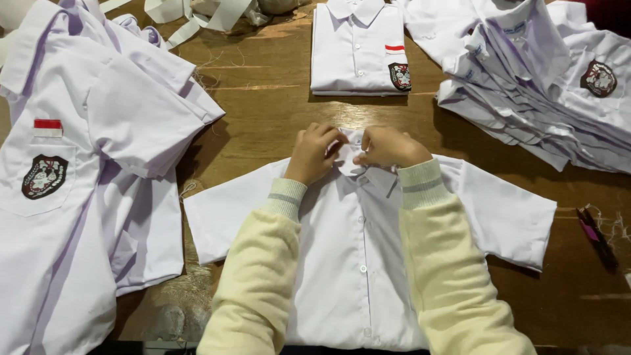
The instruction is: Buttoning a white school shirt and smoothing it out on a wooden table in a factory setting.
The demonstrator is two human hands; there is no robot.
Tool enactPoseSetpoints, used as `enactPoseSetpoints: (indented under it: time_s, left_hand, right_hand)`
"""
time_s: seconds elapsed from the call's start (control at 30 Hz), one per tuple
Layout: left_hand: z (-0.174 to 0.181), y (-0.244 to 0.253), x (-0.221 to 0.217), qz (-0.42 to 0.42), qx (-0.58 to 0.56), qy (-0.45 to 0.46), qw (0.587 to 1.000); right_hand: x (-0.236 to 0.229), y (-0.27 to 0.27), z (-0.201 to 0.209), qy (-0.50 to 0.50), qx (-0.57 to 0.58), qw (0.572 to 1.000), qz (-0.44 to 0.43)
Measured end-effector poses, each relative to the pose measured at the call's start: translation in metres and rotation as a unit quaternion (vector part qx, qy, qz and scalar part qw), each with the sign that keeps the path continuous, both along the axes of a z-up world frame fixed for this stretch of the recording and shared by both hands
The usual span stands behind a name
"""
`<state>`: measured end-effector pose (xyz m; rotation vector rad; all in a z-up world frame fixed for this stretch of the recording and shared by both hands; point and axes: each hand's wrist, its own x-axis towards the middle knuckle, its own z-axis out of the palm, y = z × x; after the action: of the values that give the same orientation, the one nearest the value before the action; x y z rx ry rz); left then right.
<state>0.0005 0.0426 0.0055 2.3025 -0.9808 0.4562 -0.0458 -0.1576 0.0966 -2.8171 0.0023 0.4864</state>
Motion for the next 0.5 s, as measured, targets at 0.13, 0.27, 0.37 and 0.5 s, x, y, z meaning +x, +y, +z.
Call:
enactPoseSetpoints:
  time_s: [0.13,0.27,0.37,0.5]
  left_hand:
    - [0.016,-0.004,-0.020,-0.093,-0.013,0.076,0.993]
    - [0.021,0.000,-0.021,-0.097,0.028,0.142,0.985]
    - [0.022,-0.001,-0.022,-0.095,0.064,0.188,0.975]
    - [0.016,-0.008,-0.024,-0.067,0.093,0.196,0.974]
  right_hand:
    - [-0.006,-0.002,0.008,0.060,-0.034,0.997,0.034]
    - [-0.006,-0.018,-0.001,0.079,-0.032,0.994,0.072]
    - [-0.001,-0.024,-0.005,0.085,-0.028,0.991,0.098]
    - [0.007,-0.031,-0.011,0.081,0.018,0.984,0.158]
